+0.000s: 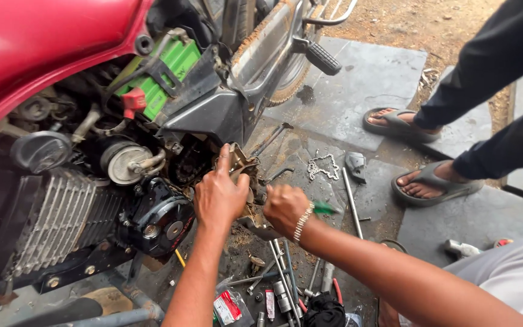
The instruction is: Repairing and reassembling parts of a motorcycle engine and sprocket cover area.
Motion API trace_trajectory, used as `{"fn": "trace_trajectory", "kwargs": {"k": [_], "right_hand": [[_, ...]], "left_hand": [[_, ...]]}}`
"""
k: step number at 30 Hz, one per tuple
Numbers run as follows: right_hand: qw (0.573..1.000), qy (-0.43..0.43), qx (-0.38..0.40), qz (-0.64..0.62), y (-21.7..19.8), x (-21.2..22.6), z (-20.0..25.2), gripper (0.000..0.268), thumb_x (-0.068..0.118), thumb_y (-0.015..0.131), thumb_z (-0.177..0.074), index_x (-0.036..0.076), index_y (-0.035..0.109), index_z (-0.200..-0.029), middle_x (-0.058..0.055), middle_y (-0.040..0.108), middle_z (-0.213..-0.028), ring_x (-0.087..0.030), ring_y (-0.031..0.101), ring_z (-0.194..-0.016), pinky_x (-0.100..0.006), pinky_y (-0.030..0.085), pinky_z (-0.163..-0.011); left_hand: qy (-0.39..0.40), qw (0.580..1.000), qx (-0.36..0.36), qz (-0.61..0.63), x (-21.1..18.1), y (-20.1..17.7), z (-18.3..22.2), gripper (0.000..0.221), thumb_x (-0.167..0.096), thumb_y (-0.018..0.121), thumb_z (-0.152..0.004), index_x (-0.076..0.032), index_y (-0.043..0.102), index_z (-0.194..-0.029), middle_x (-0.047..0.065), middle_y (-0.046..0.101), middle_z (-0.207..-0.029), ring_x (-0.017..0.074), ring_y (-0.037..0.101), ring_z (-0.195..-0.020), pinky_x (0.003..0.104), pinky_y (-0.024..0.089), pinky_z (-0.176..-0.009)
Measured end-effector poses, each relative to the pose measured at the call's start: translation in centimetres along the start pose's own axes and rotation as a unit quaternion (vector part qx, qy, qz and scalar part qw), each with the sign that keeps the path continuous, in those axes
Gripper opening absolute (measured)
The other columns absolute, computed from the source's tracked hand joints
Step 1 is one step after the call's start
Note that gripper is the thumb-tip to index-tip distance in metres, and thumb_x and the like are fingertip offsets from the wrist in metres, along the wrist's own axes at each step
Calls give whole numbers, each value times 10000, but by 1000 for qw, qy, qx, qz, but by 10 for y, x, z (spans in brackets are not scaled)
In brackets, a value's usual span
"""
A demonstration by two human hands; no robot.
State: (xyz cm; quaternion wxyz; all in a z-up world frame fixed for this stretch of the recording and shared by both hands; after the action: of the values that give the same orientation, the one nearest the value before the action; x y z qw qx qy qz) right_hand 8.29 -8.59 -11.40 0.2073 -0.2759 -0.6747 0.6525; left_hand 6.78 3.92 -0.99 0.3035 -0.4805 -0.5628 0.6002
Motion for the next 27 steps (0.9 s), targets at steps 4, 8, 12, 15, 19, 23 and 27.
{"fn": "trace_trajectory", "kwargs": {"k": [4,8,12,15,19,23,27], "right_hand": [[995,-55,-67,41,-5,7,28,353,93,477,-1013,-110,594,-1278,-161,674,-780,-217,653,-612,-334,567,-462],[999,-6,-32,-26,-9,-5,21,368,116,485,-1008,-84,583,-1301,-162,694,-825,-249,694,-681,-361,592,-533],[998,58,-3,-39,-2,-4,7,311,112,484,-1047,-78,619,-1253,-165,706,-869,-248,709,-746,-365,596,-580],[994,75,-65,-45,-5,-5,15,374,73,513,-988,-66,583,-1328,-163,712,-865,-257,714,-733,-363,600,-544],[997,52,-48,-19,4,11,25,395,87,498,-1011,-57,549,-1376,-176,714,-880,-249,719,-704,-370,607,-547],[993,86,-1,-85,2,-5,15,420,79,490,-999,-2,535,-1408,-165,716,-907,-268,716,-752,-375,605,-549],[979,114,2,-171,10,-18,7,318,138,433,-1092,45,593,-1351,-143,709,-924,-276,715,-764,-415,593,-607]], "left_hand": [[1,1000,-2,-16,2,-1,5,789,-382,549,-894,-165,293,-1607,235,723,-836,358,724,-732,488,592,-713],[26,999,-25,-30,-1,1,8,795,-380,560,-883,-168,305,-1606,230,713,-830,361,717,-712,485,589,-677],[-14,999,19,-27,-7,-6,13,790,-376,524,-904,-183,265,-1625,230,715,-839,343,732,-725,474,598,-663],[4,999,1,-36,-2,-1,9,781,-386,532,-902,-188,283,-1616,238,720,-875,364,738,-761,485,601,-697],[14,998,-20,-51,-9,-4,11,779,-399,554,-899,-220,304,-1615,272,708,-902,400,722,-795,508,586,-713],[23,999,-19,-32,-8,-8,15,794,-404,577,-882,-228,307,-1608,269,713,-916,419,718,-804,523,578,-736],[33,998,-45,-1,2,-13,22,788,-380,607,-859,-238,350,-1590,269,719,-939,451,703,-844,547,559,-768]]}}
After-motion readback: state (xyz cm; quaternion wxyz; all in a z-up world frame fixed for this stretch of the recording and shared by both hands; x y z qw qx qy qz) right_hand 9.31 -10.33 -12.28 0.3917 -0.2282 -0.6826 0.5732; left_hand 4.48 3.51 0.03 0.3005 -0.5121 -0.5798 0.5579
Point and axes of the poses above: each hand's wrist, its own z-axis away from the middle knuckle, its own y-axis out of the palm, x = y × z, the point moved 5 cm from there along -z, towards the middle knuckle
